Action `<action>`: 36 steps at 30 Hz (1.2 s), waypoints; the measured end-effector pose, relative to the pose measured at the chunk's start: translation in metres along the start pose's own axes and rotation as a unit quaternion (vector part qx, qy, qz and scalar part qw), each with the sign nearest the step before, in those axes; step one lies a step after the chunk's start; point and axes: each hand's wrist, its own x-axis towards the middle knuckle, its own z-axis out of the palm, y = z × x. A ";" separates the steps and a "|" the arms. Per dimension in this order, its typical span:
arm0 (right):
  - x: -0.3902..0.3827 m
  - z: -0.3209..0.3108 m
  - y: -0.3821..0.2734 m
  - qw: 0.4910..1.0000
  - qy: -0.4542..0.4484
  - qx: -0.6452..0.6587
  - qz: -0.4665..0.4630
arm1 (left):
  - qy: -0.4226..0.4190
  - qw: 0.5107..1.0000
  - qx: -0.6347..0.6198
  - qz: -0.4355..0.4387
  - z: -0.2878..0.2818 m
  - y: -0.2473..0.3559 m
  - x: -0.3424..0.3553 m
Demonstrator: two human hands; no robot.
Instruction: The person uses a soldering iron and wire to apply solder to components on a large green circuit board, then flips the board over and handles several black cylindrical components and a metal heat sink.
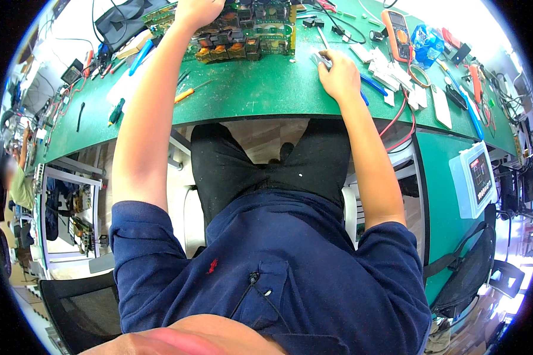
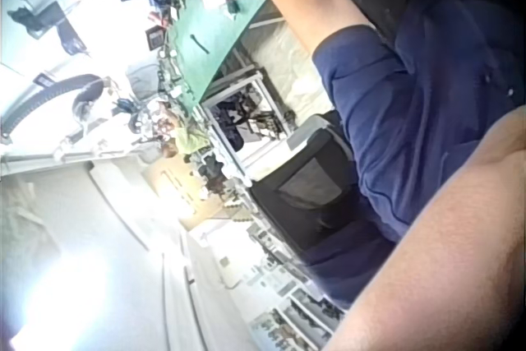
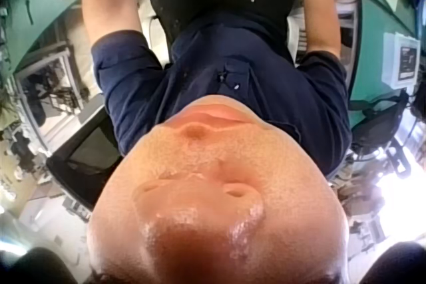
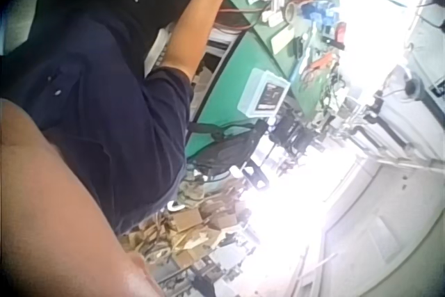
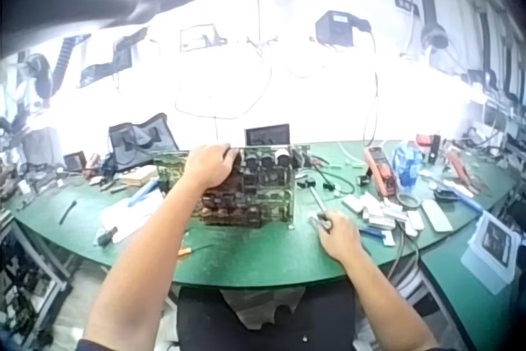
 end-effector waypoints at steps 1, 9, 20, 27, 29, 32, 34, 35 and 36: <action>0.000 0.000 0.000 1.000 0.001 0.000 -0.001 | 0.000 1.000 -0.002 0.000 0.000 -0.001 0.000; 0.000 -0.004 -0.003 1.000 0.009 0.003 0.003 | 0.005 1.000 -0.004 -0.002 -0.002 0.003 -0.001; 0.000 -0.005 -0.006 0.999 0.014 0.036 0.000 | -0.005 1.000 0.004 -0.012 -0.003 0.003 0.000; 0.000 -0.004 -0.004 1.000 -0.001 0.017 -0.014 | 0.011 1.000 -0.010 -0.002 -0.001 0.001 -0.002; 0.001 0.000 0.000 1.000 0.000 0.015 -0.005 | 0.015 1.000 -0.003 0.009 0.000 0.002 -0.002; 0.001 -0.001 0.001 1.000 -0.005 0.027 -0.004 | 0.005 1.000 -0.018 -0.010 -0.002 0.003 -0.003; 0.000 -0.003 -0.002 0.999 0.000 0.031 -0.015 | 0.005 1.000 0.004 -0.013 0.004 0.000 -0.002; 0.001 -0.003 -0.007 0.999 -0.001 0.037 -0.015 | 0.007 0.999 0.030 -0.011 0.008 -0.006 -0.001; 0.000 -0.004 -0.006 0.999 0.001 0.034 -0.012 | -0.006 0.999 0.023 -0.026 0.009 -0.002 -0.002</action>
